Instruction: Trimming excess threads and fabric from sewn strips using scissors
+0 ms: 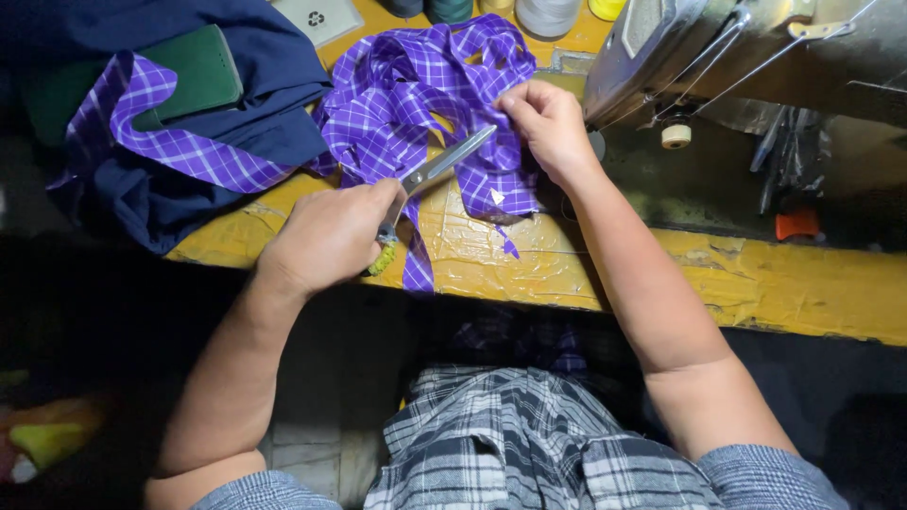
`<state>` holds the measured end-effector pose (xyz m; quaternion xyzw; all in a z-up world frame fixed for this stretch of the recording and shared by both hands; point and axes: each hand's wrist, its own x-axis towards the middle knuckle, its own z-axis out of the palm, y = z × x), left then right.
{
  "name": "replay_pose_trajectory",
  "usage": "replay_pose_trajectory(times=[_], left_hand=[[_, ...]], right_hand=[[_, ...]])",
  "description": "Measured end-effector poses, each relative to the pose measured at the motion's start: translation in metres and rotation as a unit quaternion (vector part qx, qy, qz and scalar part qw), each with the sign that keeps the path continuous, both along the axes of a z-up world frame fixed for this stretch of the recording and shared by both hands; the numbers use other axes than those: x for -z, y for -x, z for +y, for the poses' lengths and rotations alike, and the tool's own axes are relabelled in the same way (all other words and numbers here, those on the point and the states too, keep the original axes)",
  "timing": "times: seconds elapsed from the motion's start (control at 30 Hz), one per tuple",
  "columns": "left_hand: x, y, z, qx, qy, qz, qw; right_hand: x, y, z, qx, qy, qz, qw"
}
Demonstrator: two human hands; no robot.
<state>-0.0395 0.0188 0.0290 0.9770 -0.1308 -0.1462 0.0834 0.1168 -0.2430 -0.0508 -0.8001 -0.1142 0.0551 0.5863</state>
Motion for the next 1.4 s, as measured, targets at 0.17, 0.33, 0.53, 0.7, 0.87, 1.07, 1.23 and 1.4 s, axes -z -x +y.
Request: replay_pose_trajectory(times=[0.17, 0.33, 0.53, 0.7, 0.87, 1.07, 1.23, 1.4], left_hand=[[0.001, 0.003, 0.008, 0.012, 0.028, -0.038, 0.999], [0.010, -0.007, 0.006, 0.006, 0.018, -0.048, 0.999], [0.020, -0.024, -0.004, 0.017, -0.051, -0.061, 0.997], [0.024, -0.042, -0.012, 0.026, -0.069, -0.063, 0.995], [0.021, -0.049, -0.017, 0.007, -0.075, -0.025, 0.997], [0.027, -0.053, -0.015, 0.014, -0.078, -0.036, 0.996], [0.023, -0.054, -0.018, 0.011, -0.072, -0.025, 0.997], [0.026, -0.055, -0.017, 0.014, -0.073, -0.037, 0.997]], right_hand=[[0.023, -0.006, 0.002, -0.032, -0.175, -0.018, 0.984], [0.012, 0.002, 0.000, -0.068, -0.200, 0.041, 0.977], [0.011, 0.009, 0.000, -0.078, -0.217, -0.044, 0.972], [0.012, 0.011, 0.000, -0.096, -0.217, -0.067, 0.969], [0.013, 0.011, -0.001, -0.099, -0.200, -0.088, 0.971], [0.018, 0.010, -0.001, -0.108, -0.187, -0.108, 0.970], [0.018, 0.009, -0.001, -0.104, -0.178, -0.114, 0.972], [0.017, 0.009, -0.001, -0.107, -0.172, -0.113, 0.973]])
